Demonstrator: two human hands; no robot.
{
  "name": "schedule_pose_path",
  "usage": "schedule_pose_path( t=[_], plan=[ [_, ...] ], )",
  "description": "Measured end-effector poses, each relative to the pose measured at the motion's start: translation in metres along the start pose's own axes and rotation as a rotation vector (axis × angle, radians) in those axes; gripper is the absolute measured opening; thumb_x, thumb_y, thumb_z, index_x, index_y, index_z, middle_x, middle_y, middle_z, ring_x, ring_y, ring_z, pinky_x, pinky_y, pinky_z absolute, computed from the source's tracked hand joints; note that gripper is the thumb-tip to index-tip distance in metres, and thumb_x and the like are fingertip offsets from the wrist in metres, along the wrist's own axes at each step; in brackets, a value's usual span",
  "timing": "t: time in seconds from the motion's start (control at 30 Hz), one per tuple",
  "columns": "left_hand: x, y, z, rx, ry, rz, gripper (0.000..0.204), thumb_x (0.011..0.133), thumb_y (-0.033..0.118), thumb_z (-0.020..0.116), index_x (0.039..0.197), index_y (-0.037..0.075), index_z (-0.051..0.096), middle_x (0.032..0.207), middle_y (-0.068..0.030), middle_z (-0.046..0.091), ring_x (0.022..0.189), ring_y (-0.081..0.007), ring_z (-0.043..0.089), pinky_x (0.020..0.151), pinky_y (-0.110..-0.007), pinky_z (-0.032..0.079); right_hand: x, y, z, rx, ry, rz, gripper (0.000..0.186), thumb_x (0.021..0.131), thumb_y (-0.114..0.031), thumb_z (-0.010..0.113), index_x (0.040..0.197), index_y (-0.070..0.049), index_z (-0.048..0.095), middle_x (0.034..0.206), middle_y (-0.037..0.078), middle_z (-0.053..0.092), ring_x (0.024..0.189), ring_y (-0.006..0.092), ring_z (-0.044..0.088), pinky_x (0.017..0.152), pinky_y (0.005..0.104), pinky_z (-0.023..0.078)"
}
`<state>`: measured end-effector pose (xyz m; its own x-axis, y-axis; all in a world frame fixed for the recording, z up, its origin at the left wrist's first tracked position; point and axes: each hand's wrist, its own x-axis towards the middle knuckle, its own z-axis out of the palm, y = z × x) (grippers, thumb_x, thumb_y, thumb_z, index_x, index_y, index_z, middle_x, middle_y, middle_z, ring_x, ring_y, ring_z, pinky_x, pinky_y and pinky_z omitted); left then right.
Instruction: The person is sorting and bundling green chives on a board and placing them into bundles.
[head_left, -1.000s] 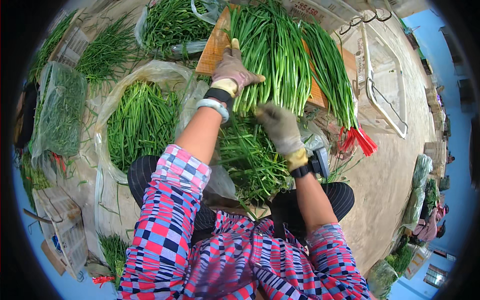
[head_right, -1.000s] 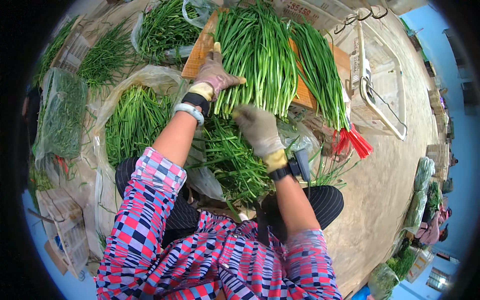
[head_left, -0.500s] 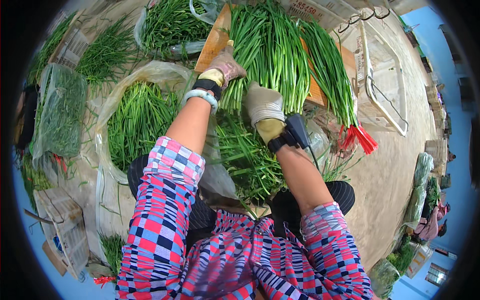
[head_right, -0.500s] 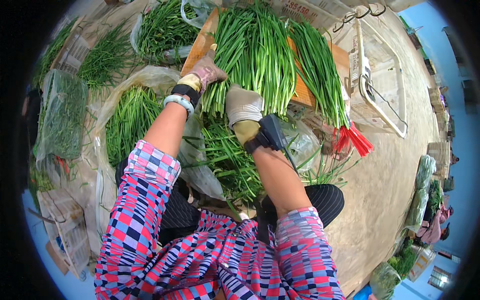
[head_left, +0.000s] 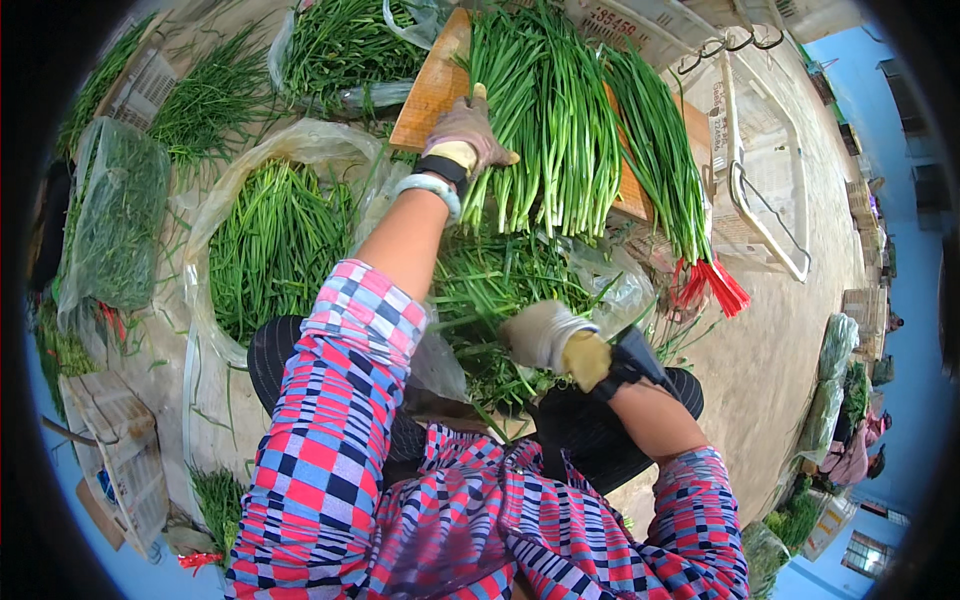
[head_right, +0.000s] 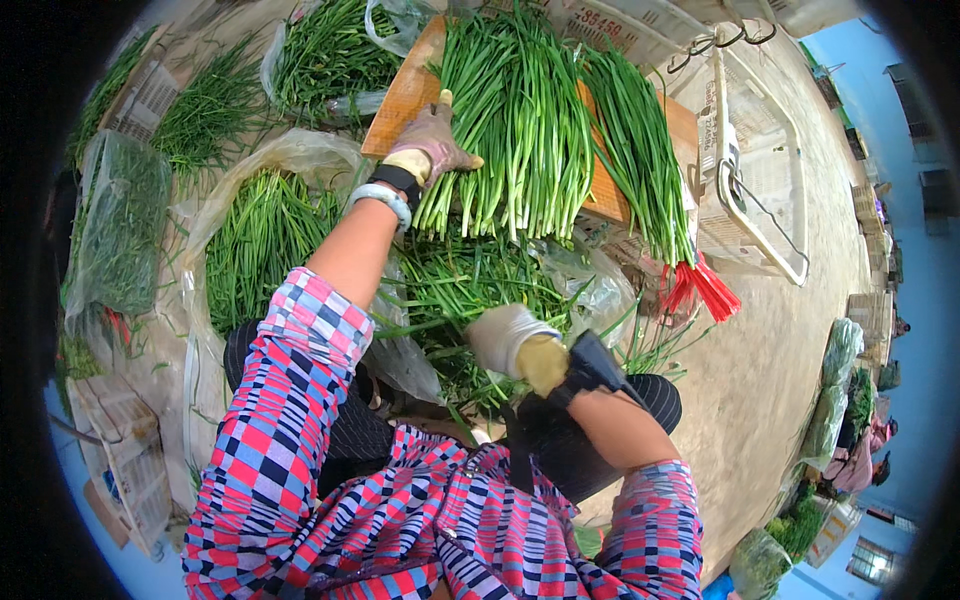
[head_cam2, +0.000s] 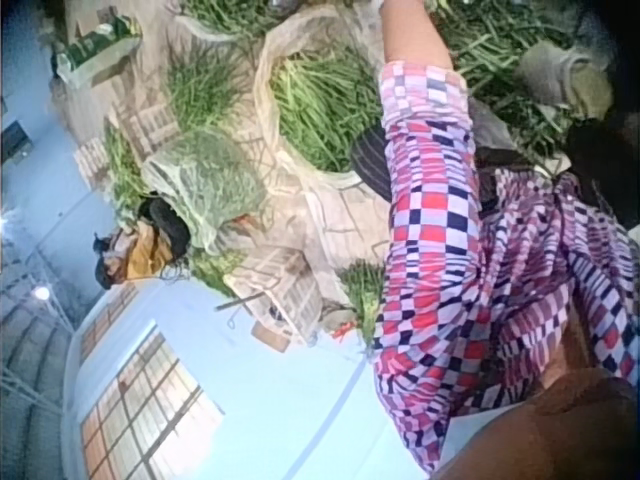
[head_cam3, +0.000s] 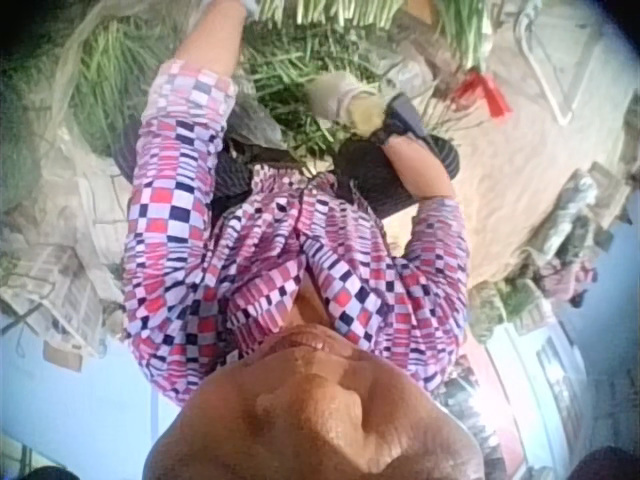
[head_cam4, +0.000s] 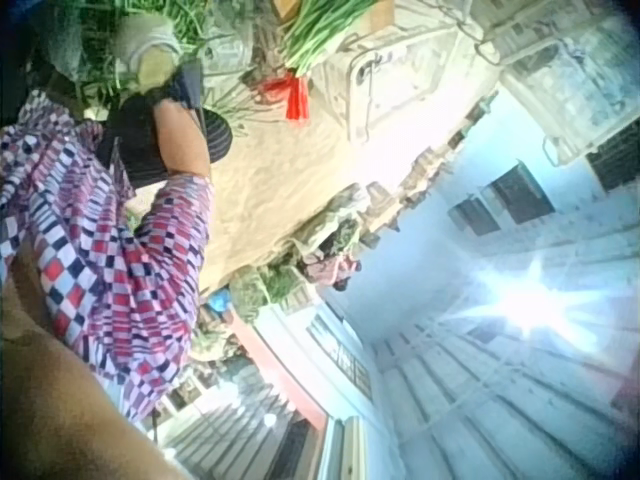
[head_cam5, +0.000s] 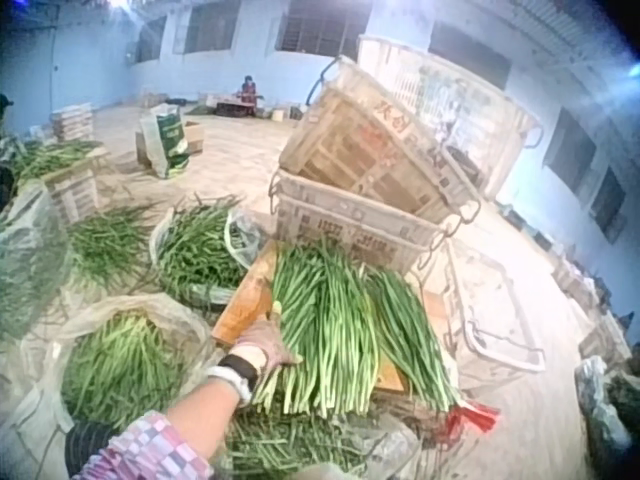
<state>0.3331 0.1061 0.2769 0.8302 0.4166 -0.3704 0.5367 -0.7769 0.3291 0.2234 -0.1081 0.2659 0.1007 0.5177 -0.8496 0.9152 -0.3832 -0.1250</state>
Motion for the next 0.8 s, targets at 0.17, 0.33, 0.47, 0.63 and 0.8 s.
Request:
schedule_pose_path(
  t=[0.17,0.33,0.47,0.63,0.8],
  plan=[
    [0.005,-0.007,0.0,-0.07,0.013,0.046,0.11,0.066,0.046,0.078,0.145,0.006,0.014,0.148,-0.0187,0.02,0.133,-0.0336,0.032,0.108,-0.041,0.034,-0.015,0.041,-0.082,0.322,0.96,0.432,0.033,0.083,-0.037,0.063,0.109,-0.016,0.062,0.083,0.013,0.068,0.077,0.0292,0.067,0.068,0.04,0.053],
    [0.008,-0.004,0.003,-0.071,-0.008,0.027,0.108,0.068,0.051,0.075,0.146,0.006,0.014,0.147,-0.0188,0.022,0.133,-0.0338,0.031,0.107,-0.04,0.034,0.026,0.081,-0.126,0.207,0.749,0.699,0.021,0.087,-0.027,0.057,0.096,-0.012,0.069,0.093,0.013,0.068,0.08,0.0277,0.068,0.069,0.0376,0.053],
    [-0.011,0.013,0.005,-0.104,0.041,-0.028,0.114,0.067,0.054,0.074,0.147,0.008,0.006,0.15,-0.0173,0.016,0.132,-0.0365,0.032,0.104,-0.044,0.037,0.012,0.106,-0.103,0.822,0.951,0.484,0.028,0.086,-0.028,0.054,0.097,-0.007,0.069,0.095,0.015,0.068,0.085,0.0257,0.067,0.076,0.0345,0.051],
    [-0.002,0.012,0.006,-0.037,-0.025,-0.048,0.115,0.07,0.047,0.074,0.147,0.01,-0.003,0.148,-0.0171,0.018,0.13,-0.0393,0.033,0.102,-0.048,0.039,-0.051,0.045,-0.015,0.907,0.709,0.108,0.034,0.085,-0.033,0.059,0.11,-0.01,0.063,0.086,0.012,0.068,0.074,0.0238,0.066,0.072,0.0347,0.052],
    [0.007,0.001,0.002,-0.086,-0.019,-0.026,0.109,0.07,0.037,0.075,0.147,0.006,0.004,0.145,-0.0187,0.024,0.129,-0.038,0.036,0.105,-0.041,0.038,-0.041,0.016,0.019,0.213,0.5,0.199,0.029,0.078,-0.031,0.069,0.101,-0.015,0.061,0.083,0.012,0.067,0.074,0.0262,0.066,0.066,0.0379,0.053]
  ],
)
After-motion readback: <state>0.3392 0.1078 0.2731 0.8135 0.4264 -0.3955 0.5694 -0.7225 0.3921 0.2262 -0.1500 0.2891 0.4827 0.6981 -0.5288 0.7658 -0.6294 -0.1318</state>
